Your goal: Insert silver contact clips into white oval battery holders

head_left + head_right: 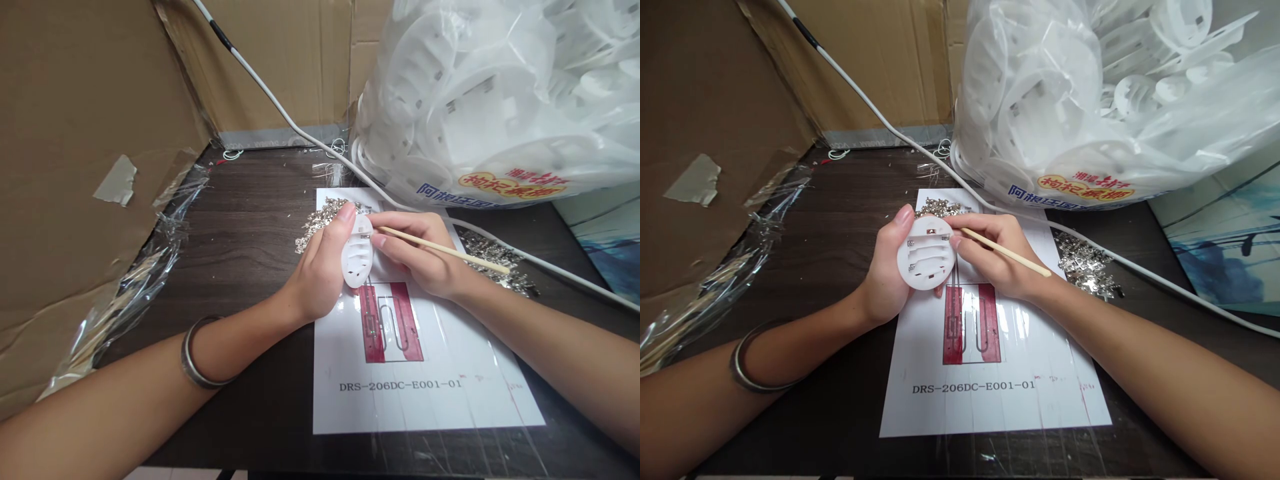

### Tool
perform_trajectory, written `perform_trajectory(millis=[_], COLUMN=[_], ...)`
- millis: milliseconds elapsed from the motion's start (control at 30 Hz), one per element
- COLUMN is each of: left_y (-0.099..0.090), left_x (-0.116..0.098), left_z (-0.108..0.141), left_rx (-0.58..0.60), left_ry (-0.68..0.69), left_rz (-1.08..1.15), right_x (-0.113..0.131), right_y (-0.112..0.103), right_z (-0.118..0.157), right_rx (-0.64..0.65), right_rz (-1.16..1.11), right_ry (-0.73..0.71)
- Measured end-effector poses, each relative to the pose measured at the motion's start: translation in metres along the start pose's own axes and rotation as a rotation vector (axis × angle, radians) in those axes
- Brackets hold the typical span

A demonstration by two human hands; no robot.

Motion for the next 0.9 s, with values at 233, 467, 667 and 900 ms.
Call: perform_trajectory(millis=[233,467,667,900], left_y=[0.0,-0.0002,0.0015,0.0026], left_x=[0.0017,0.0047,0.005,0.0012], left_z=[0.0004,-0.0004,0.0001,-0.0001], left_rx=[0.013,0.019,0.021,0.043], left_ry=[0.012,-0.014,-0.036,-0.026], left_rz=[-0.002,-0.005,0.006,-0.021], right_x=[0.0019,-0.0057,-0.0054,0.0014], right_y=[0.0,0.0006,0.0,-0.0005], right_z=[-0.0005,0.001,0.0001,-0.0034], right_rx=[-0.004,0.012,0.023,0.06], right_rz=[0.016,-0.036,-0.047,-0.016], right_ry=[-0.003,0.026,0.051,0.058])
Point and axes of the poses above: each hand's wrist, its own z-axis away from the middle knuckle, its own y-axis out of the palm, x = y × z, the point moved 7 cm from there along -z, towards the middle knuckle, and after that the axes turned 3 degrees about x, right-handed, at the moved point
